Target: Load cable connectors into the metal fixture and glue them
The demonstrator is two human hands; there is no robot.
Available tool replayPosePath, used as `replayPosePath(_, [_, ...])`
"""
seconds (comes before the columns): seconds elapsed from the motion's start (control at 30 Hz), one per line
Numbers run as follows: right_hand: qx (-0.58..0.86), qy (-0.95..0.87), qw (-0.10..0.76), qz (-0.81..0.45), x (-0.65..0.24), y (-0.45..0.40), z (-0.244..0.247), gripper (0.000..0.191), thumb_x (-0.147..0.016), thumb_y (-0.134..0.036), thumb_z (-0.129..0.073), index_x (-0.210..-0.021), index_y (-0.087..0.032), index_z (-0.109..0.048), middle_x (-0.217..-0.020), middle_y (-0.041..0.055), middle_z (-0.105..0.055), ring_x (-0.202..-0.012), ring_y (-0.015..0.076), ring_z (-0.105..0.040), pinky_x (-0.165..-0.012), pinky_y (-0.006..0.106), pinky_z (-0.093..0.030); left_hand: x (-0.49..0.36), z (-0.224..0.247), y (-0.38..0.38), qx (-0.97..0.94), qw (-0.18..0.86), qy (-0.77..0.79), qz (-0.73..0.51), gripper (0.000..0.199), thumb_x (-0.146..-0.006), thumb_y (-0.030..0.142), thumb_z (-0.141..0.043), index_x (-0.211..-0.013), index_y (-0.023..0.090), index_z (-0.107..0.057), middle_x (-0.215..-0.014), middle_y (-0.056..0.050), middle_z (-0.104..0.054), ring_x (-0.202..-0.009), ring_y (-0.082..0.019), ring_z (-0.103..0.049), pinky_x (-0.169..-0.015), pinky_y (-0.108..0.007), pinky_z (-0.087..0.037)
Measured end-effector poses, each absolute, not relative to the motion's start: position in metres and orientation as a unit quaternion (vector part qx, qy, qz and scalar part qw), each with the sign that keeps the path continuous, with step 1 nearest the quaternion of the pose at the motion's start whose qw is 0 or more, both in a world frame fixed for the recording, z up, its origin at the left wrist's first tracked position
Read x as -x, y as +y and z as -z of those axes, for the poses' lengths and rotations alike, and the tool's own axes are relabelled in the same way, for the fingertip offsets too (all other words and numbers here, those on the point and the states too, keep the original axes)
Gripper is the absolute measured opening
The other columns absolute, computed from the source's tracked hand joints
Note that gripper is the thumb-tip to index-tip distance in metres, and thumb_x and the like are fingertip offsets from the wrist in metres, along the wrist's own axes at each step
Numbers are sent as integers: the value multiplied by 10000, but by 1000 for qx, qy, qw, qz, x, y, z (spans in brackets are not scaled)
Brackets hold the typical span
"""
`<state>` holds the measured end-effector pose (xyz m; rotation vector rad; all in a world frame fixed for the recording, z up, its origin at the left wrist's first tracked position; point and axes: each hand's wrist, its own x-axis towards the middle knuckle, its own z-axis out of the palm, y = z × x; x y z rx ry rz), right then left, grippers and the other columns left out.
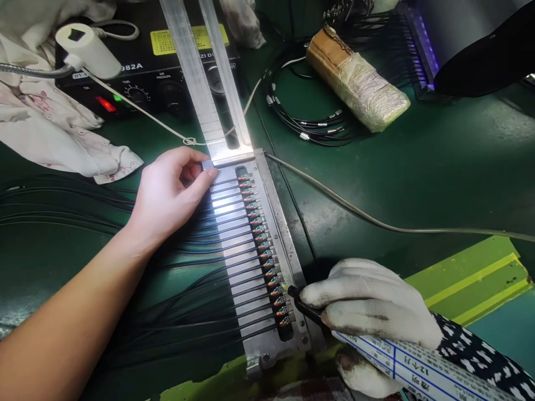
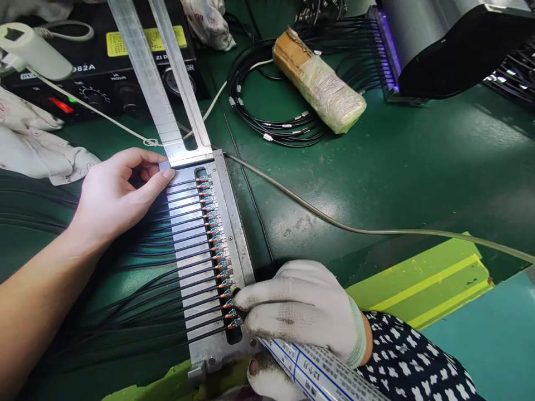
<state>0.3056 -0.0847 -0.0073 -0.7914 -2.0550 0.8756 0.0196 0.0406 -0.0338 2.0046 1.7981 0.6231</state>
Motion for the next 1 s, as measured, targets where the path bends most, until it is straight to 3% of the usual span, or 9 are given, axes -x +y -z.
replayPosePath(0.33, [314,-795,392,-340,-303,-84,6,231,-977,-334,-520,-867,-162,-627,-953,77,-741,-715,138,-699,-633,302,-524,-19,33,41,-714,203,636,-213,282,-871,449,-581,-1015,212,-633,-802,36,-558,-732,-133,-525,-686,-268,-426])
replayPosePath(0.53, [309,-794,400,-336,-301,-82,9,243,-977,-324,-509,-869,-148,-636,-960,79,-744,-746,134,-709,-633,293,-527,-18,39,42,-716,179,626,-250,190,-835,367,-610,-928,204,-643,-736,22,-558,-664,-141,-510,-648,-276,-407])
replayPosePath(0.83, [316,-818,367,-311,-310,-94,-3,272,-1033,-374,-417,-921,-197,-591,-939,75,-755,-715,165,-702,-660,340,-538,-17,40,43,-717,189,621,-256,207,-839,363,-619,-940,185,-647,-747,21,-565,-671,-121,-511,-624,-244,-381])
replayPosePath(1.0, [298,-829,354,-315,-309,-98,0,337,-1027,-367,-426,-860,-163,-636,-963,87,-755,-669,148,-680,-597,331,-520,-18,40,43,-717,189,622,-250,207,-845,350,-622,-960,180,-648,-754,26,-566,-666,-110,-505,-622,-234,-373])
